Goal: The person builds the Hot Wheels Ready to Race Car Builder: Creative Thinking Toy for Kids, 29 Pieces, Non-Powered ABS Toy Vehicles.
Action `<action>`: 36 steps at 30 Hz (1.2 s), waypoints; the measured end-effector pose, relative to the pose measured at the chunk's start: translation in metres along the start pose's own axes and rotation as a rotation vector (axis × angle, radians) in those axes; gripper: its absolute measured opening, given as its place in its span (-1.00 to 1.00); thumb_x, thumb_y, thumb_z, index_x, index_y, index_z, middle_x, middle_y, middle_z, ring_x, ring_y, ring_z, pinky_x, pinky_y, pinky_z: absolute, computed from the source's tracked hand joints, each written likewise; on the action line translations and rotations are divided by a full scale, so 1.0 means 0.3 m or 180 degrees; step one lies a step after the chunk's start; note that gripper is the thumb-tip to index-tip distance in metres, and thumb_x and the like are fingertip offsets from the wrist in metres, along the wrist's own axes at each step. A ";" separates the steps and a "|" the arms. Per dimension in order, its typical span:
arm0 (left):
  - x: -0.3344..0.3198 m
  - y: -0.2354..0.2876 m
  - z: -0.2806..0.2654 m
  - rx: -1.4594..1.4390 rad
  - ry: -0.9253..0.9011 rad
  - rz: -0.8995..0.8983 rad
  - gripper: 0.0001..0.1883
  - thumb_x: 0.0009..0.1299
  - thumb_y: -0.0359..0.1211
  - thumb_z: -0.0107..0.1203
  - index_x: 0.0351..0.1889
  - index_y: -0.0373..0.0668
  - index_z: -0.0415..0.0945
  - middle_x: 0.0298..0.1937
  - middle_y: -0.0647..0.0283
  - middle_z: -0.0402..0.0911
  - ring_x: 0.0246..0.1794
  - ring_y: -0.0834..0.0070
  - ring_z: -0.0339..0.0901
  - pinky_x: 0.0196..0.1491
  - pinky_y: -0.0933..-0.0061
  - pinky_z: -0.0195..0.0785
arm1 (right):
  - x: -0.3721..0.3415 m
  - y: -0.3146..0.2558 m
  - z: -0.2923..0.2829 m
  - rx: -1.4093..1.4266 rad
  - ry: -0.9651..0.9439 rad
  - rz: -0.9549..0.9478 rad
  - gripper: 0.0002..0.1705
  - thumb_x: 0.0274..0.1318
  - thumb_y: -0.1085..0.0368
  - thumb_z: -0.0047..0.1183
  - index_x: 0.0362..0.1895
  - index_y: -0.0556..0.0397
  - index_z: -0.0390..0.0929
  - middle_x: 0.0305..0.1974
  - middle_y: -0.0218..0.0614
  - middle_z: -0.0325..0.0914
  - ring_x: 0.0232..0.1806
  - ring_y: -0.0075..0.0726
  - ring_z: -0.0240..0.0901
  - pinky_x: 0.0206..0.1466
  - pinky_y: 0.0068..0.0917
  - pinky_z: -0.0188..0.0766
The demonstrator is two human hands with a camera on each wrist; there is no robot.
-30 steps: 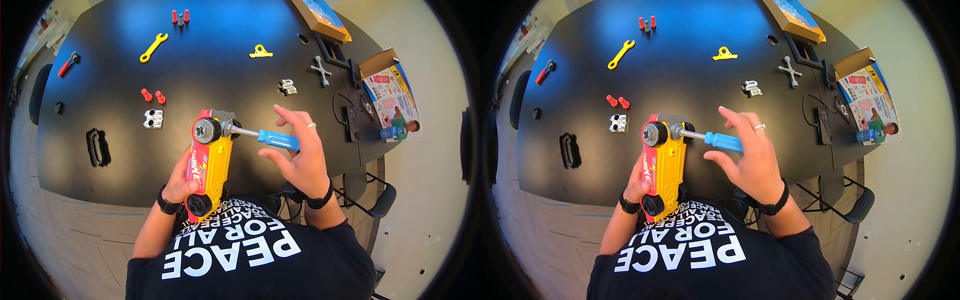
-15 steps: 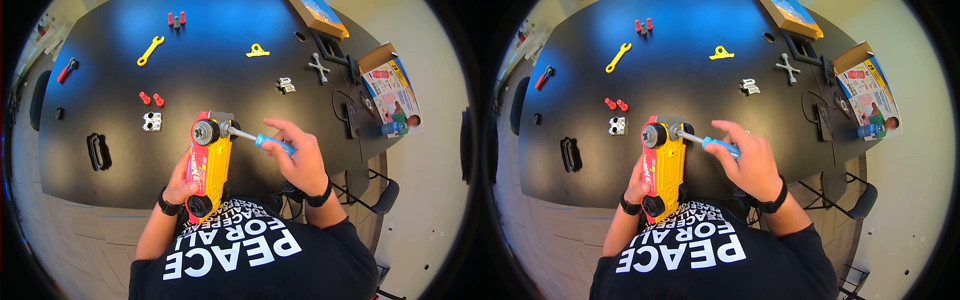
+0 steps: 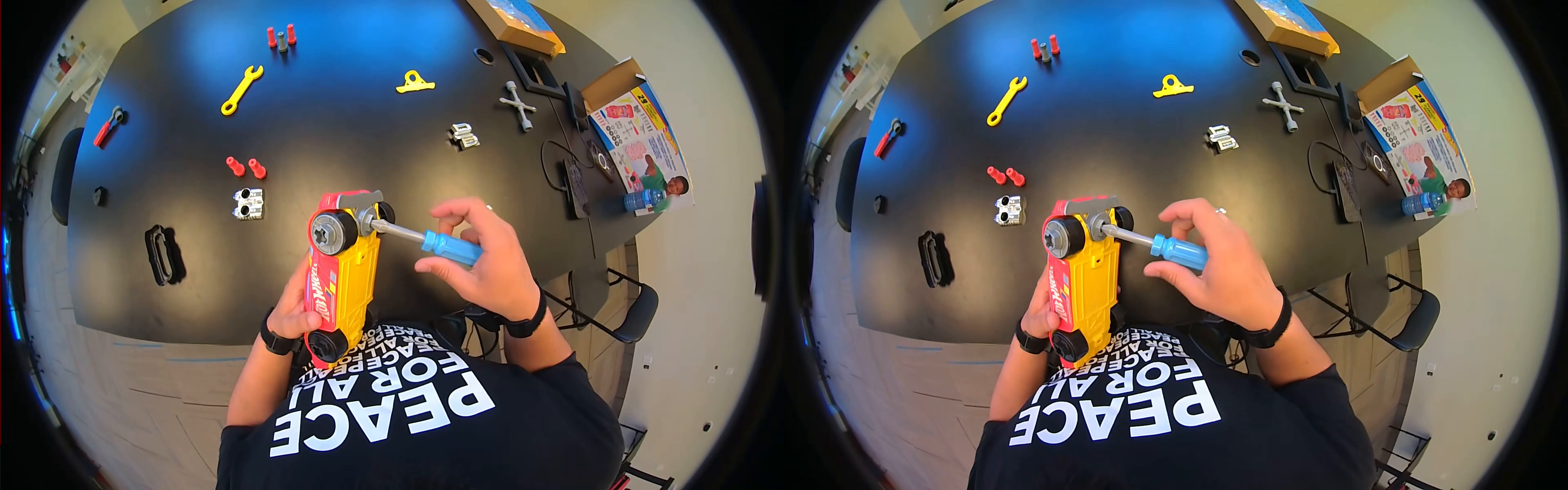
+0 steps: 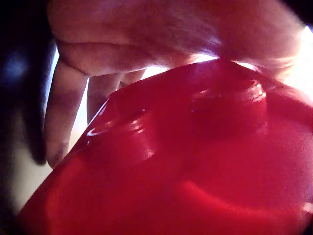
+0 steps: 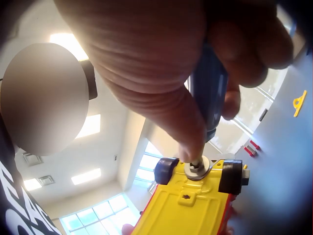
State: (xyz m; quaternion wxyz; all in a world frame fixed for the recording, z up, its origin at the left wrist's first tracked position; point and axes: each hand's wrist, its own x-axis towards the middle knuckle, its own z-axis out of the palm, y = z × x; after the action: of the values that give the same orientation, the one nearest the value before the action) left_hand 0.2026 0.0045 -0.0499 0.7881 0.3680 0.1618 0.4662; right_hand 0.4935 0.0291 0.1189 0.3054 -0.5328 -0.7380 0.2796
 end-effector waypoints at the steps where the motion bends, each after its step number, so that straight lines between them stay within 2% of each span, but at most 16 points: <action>1: -0.004 -0.001 -0.003 -0.0009 -0.0043 -0.0037 0.37 0.27 0.05 0.65 0.85 -0.26 -0.08 0.69 0.01 0.36 0.63 0.21 0.45 0.63 0.04 0.35 | -0.004 0.007 0.002 -0.0013 0.0271 -0.0137 -0.63 0.18 0.31 0.60 -0.03 0.08 0.69 -0.29 -0.26 0.64 -0.19 -0.07 0.67 -0.19 -0.26 0.56; 2: -0.008 0.002 0.003 0.0001 -0.0056 -0.0042 0.37 0.27 0.05 0.65 0.85 -0.26 -0.08 0.69 0.01 0.36 0.63 0.21 0.45 0.63 0.04 0.35 | -0.007 0.016 -0.001 -0.0012 0.0289 -0.0136 -0.63 0.18 0.31 0.60 -0.03 0.08 0.69 -0.29 -0.26 0.64 -0.19 -0.07 0.67 -0.19 -0.26 0.56; 4: -0.019 0.021 0.026 0.0153 -0.0107 -0.0188 0.37 0.24 -0.02 0.67 0.84 -0.28 -0.05 0.66 0.03 0.39 0.60 0.24 0.46 0.63 0.08 0.32 | -0.017 0.033 -0.016 -0.0323 0.0497 -0.0929 -0.61 0.11 0.34 0.65 -0.05 0.06 0.70 -0.27 -0.25 0.67 -0.20 -0.06 0.67 -0.16 -0.27 0.58; 9: -0.024 0.103 0.080 0.0621 -0.0185 -0.0006 0.30 0.21 -0.07 0.69 0.80 -0.31 0.08 0.61 0.03 0.43 0.57 0.24 0.46 0.60 0.14 0.30 | -0.071 0.031 -0.037 -0.0001 0.0341 -0.0526 -0.60 0.11 0.28 0.66 -0.07 0.05 0.71 -0.23 -0.22 0.72 -0.23 -0.06 0.68 -0.16 -0.27 0.58; 11: -0.013 0.147 0.086 0.1572 -0.0160 0.0213 0.27 0.17 -0.09 0.70 0.77 -0.31 0.17 0.57 -0.01 0.45 0.53 0.21 0.49 0.54 0.15 0.33 | -0.078 0.048 -0.028 0.0087 0.0270 -0.0488 -0.59 0.11 0.27 0.66 -0.05 0.05 0.71 -0.22 -0.21 0.73 -0.24 -0.06 0.68 -0.16 -0.27 0.57; 12: 0.012 0.183 0.096 0.2377 -0.0228 0.0583 0.27 0.10 -0.10 0.73 0.74 -0.32 0.24 0.52 -0.06 0.50 0.46 0.17 0.55 0.49 0.18 0.35 | -0.082 0.054 -0.016 -0.0031 0.0288 -0.0480 -0.61 0.17 0.24 0.62 -0.03 0.05 0.70 -0.21 -0.18 0.74 -0.23 -0.03 0.68 -0.15 -0.24 0.57; 13: 0.027 0.222 0.118 0.2388 -0.0213 0.0587 0.27 0.10 -0.10 0.73 0.74 -0.32 0.24 0.52 -0.06 0.50 0.46 0.17 0.55 0.49 0.18 0.35 | -0.084 0.063 -0.005 -0.0146 0.0298 -0.0472 -0.62 0.23 0.22 0.58 -0.01 0.06 0.70 -0.19 -0.16 0.74 -0.23 -0.01 0.68 -0.14 -0.22 0.56; 15: 0.049 0.289 0.172 0.3443 0.0095 0.0488 0.41 0.04 -0.09 0.78 0.80 -0.31 0.12 0.53 -0.01 0.55 0.47 0.20 0.60 0.50 0.18 0.44 | -0.088 0.122 0.015 -0.0250 0.0303 -0.0266 -0.65 0.28 0.21 0.54 0.02 0.07 0.69 -0.19 -0.14 0.74 -0.23 0.03 0.67 -0.13 -0.19 0.56; 17: 0.080 0.328 0.203 0.4248 0.0260 0.0893 0.38 0.03 -0.12 0.77 0.79 -0.28 0.17 0.44 -0.08 0.62 0.41 0.16 0.66 0.44 0.16 0.52 | -0.095 0.185 0.030 -0.0358 0.0275 -0.0074 -0.67 0.34 0.21 0.49 0.04 0.08 0.68 -0.19 -0.11 0.74 -0.22 0.07 0.67 -0.12 -0.17 0.56; 18: 0.090 0.340 0.231 0.4544 0.0480 0.0859 0.25 0.01 -0.22 0.72 0.72 -0.22 0.31 0.40 -0.01 0.66 0.34 0.13 0.67 0.43 0.11 0.49 | -0.097 0.214 0.036 -0.0351 0.0449 0.0167 -0.69 0.38 0.22 0.44 0.04 0.09 0.68 -0.20 -0.09 0.73 -0.23 0.12 0.66 -0.13 -0.15 0.56; 19: 0.102 0.339 0.237 0.4552 0.0540 0.0853 0.25 0.01 -0.22 0.72 0.72 -0.22 0.31 0.40 -0.01 0.66 0.34 0.13 0.67 0.43 0.11 0.49 | -0.098 0.240 0.038 -0.0341 0.0620 0.0406 -0.71 0.42 0.23 0.40 0.05 0.10 0.67 -0.21 -0.07 0.72 -0.25 0.17 0.64 -0.13 -0.14 0.56; 21: 0.122 0.343 0.245 0.5807 0.0475 0.1033 0.11 -0.02 -0.31 0.65 0.61 -0.15 0.44 0.43 0.14 0.67 0.24 0.12 0.63 0.40 0.08 0.39 | -0.108 0.275 0.039 -0.0331 0.0642 0.0409 -0.72 0.42 0.25 0.41 0.05 0.12 0.66 -0.28 -0.10 0.69 -0.32 0.08 0.61 -0.16 -0.18 0.54; 22: 0.130 0.327 0.242 0.5773 0.0542 0.1073 0.03 -0.04 -0.37 0.59 0.55 -0.09 0.50 0.47 0.26 0.66 0.19 0.12 0.56 0.40 0.07 0.26 | -0.116 0.287 0.041 -0.0265 0.0732 0.0508 -0.72 0.43 0.26 0.40 0.05 0.12 0.66 -0.31 -0.13 0.66 -0.35 0.01 0.57 -0.17 -0.22 0.53; 24: 0.143 0.300 0.224 0.5889 0.0547 0.0964 0.03 -0.02 -0.38 0.59 0.56 -0.08 0.50 0.49 0.26 0.65 0.22 0.13 0.56 0.43 0.06 0.24 | -0.125 0.312 0.045 -0.0170 0.0870 0.0585 -0.74 0.45 0.27 0.39 0.04 0.13 0.66 -0.37 -0.23 0.60 -0.41 -0.21 0.46 -0.22 -0.31 0.48; 31: 0.195 0.239 0.169 0.5857 0.0365 0.0686 0.00 0.03 -0.45 0.53 0.58 -0.02 0.49 0.53 0.27 0.62 0.32 0.13 0.53 0.51 0.00 0.18 | -0.138 0.318 0.071 -0.0004 0.0784 0.0628 -0.74 0.48 0.25 0.38 0.03 0.14 0.65 -0.38 -0.26 0.58 -0.42 -0.24 0.42 -0.23 -0.33 0.45; 36: 0.205 0.232 0.158 0.5503 0.0031 0.0460 0.00 0.07 -0.45 0.53 0.60 -0.03 0.46 0.54 0.21 0.60 0.38 0.10 0.49 0.57 0.00 0.15 | -0.142 0.338 0.097 0.0309 0.0700 0.0723 -0.72 0.57 0.20 0.29 0.11 0.12 0.59 -0.36 -0.30 0.65 -0.39 -0.31 0.49 -0.20 -0.34 0.49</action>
State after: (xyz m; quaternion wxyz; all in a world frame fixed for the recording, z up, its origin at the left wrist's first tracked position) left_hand 0.2198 0.0571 0.0385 0.1998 0.8452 0.4390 0.2302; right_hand 0.5446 0.0138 0.0183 0.3761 -0.6249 -0.6207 0.2877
